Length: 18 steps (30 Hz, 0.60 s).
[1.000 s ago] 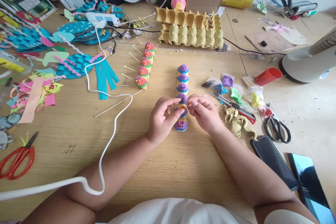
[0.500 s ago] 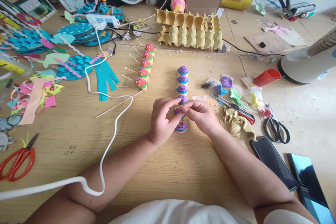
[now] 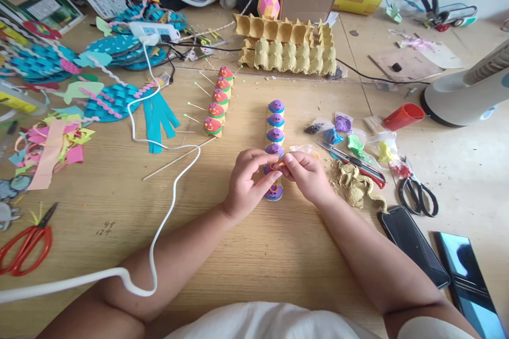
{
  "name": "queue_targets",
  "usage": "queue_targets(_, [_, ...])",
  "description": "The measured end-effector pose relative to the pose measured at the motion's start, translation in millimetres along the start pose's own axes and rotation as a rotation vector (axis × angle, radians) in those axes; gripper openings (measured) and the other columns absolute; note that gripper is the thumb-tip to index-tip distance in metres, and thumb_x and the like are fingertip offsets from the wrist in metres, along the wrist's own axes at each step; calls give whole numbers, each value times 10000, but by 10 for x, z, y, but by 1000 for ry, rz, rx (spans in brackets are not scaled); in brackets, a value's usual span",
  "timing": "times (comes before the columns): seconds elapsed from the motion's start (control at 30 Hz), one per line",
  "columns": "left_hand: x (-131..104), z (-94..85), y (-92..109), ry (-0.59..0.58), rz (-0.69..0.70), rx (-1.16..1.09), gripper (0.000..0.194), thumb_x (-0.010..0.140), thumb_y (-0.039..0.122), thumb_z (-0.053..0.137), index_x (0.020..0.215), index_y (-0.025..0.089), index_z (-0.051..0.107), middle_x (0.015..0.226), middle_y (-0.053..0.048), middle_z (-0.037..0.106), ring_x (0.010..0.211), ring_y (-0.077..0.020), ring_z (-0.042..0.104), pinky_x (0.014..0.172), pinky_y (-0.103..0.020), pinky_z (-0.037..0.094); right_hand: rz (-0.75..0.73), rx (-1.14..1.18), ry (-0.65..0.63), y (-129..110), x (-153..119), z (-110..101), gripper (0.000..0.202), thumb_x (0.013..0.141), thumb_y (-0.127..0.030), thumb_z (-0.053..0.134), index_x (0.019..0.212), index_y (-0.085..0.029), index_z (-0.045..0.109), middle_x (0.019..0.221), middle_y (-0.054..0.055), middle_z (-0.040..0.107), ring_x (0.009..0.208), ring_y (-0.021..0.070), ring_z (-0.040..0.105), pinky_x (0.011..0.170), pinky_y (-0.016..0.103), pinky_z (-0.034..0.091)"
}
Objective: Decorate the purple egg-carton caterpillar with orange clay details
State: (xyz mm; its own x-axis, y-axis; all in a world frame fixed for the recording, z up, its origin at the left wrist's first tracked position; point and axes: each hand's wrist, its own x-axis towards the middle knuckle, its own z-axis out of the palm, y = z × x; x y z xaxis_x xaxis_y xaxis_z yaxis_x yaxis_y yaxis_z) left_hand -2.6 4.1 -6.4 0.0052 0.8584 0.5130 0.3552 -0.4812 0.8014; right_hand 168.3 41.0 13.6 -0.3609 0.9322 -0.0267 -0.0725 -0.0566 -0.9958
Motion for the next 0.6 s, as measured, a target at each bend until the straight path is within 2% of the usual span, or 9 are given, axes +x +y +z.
queue_targets(0.1, [5,-7,15,3,12,4,129,946,294,732,1066,255,761,1031,-59,716,999,-197,662,843,-343,532,-14,-93,-29,-38,-21,3,588,862,-713,674,628,-179,603,574,-31,480,551,91,376,514,260,311])
queue_targets(0.2, [2,-3,11,26,-2,-22,58,953,268,721,981,256,771,1002,-48,714,966,-185,670,820,-335,530,-19,-94,-39,-57,-32,3,626,881,-740,623,603,-181,587,569,-33,450,545,92,354,513,264,309])
queue_targets(0.27, [0,1,4,56,-23,-44,46,948,262,728,968,253,769,993,-45,706,942,-174,668,767,-312,516,-9,-51,-59,-59,-31,5,601,866,-738,645,654,-176,649,588,-28,483,558,97,380,521,260,326])
queue_targets(0.37, [-3,10,-15,81,-41,-67,37,934,255,749,967,247,762,980,-40,688,913,-157,654,706,-282,483,18,50,-94,-40,-24,10,457,799,-632,793,770,-180,741,661,-17,592,603,99,452,565,249,384])
queue_targets(0.5, [-22,31,-52,68,-77,-98,199,903,268,784,1094,254,734,1048,-48,693,885,-147,629,710,-273,483,93,219,-85,36,-4,0,369,751,-528,872,833,-188,754,739,-3,684,576,81,438,538,233,370])
queue_targets(0.6, [-44,48,-69,72,-156,-142,327,891,285,792,1200,255,689,1114,-60,699,954,-158,649,737,-263,497,111,283,-40,82,10,-21,374,755,-517,872,803,-184,709,682,-26,635,530,64,379,495,221,303])
